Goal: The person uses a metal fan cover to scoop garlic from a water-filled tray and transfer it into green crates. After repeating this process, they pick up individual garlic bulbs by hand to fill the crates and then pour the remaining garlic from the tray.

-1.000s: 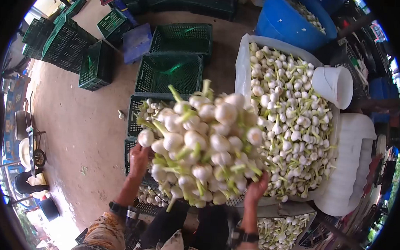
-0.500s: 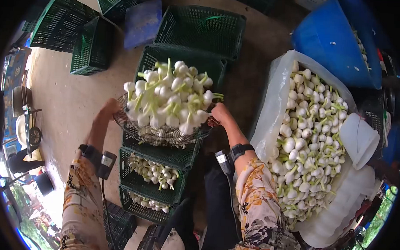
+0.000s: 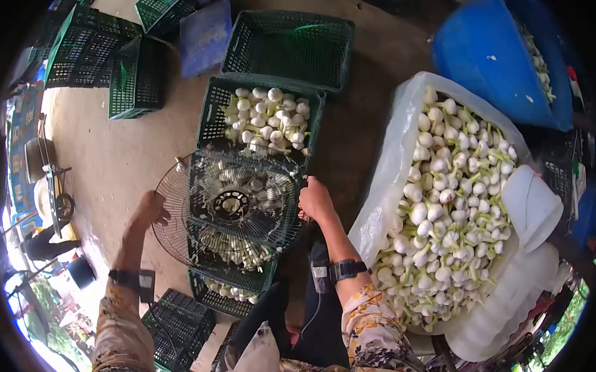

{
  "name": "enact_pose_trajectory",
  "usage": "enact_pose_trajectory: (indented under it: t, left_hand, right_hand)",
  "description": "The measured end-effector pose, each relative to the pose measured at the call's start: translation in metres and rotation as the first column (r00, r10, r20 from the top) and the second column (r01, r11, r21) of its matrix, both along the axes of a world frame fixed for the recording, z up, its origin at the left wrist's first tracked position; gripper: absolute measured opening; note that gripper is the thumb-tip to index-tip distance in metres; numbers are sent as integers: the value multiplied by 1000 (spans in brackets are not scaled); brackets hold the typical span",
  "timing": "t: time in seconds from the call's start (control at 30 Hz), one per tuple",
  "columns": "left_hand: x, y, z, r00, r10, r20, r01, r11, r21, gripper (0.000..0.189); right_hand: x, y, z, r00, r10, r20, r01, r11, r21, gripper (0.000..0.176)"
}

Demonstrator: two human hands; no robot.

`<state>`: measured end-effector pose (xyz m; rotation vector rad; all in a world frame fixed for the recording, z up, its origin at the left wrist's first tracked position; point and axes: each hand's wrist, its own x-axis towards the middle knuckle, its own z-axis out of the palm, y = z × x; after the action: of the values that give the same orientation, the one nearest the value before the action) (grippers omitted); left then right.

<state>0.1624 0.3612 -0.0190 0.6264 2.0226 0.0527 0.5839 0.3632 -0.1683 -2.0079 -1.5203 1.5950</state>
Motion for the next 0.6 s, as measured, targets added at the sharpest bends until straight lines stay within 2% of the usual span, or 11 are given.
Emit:
enact_pose_trajectory:
  t: [0.07, 0.1, 0.2, 0.27, 0.33, 0.37, 0.4, 0.43, 0.47, 0.53, 0.6]
  left_hand:
    - [10, -35, 9, 1000, 16, -26, -15, 999, 40, 20]
    - [16, -49, 11, 999, 20, -33, -18, 998, 65, 19]
    - [41, -97, 16, 998, 15, 58, -20, 995, 96, 21]
    - [74, -121, 29, 991, 9, 131, -28, 990, 141, 18]
    - [108, -153, 30, 950, -130, 282, 33, 945, 324, 19]
    - [138, -160, 47, 941, -189, 279, 103, 949, 297, 20]
    - [175, -163, 66, 929, -246, 275, 171, 947, 271, 21]
    - [204, -172, 74, 876, -423, 230, 333, 877, 345, 22]
    - [233, -187, 78, 790, -587, 178, 485, 775, 404, 23]
    - [297, -223, 80, 640, -755, 146, 593, 606, 531, 23]
    - [362, -268, 87, 415, -885, 210, 699, 458, 549, 25]
  right_hand:
    - [4, 0, 76, 970, -214, -116, 169, 934, -315, 48]
    - [10, -16, 71, 973, -202, -109, 163, 942, -292, 45]
    - [38, -66, 127, 946, -325, 2, 309, 896, -320, 43]
    - [70, -134, 153, 910, -414, -2, 410, 904, -118, 41]
    - [100, -206, 203, 847, -526, 79, 528, 849, 2, 40]
    - [118, -250, 216, 782, -609, 129, 608, 792, 51, 40]
    - [125, -284, 244, 665, -729, 161, 732, 679, 51, 40]
    - [140, -331, 250, 555, -811, 186, 813, 576, 89, 38]
    - [156, -384, 257, 428, -878, 213, 880, 459, 126, 36]
    - [178, -486, 271, 209, -945, 252, 954, 253, 158, 30]
    - [192, -598, 281, 83, -978, 190, 987, 107, 120, 25]
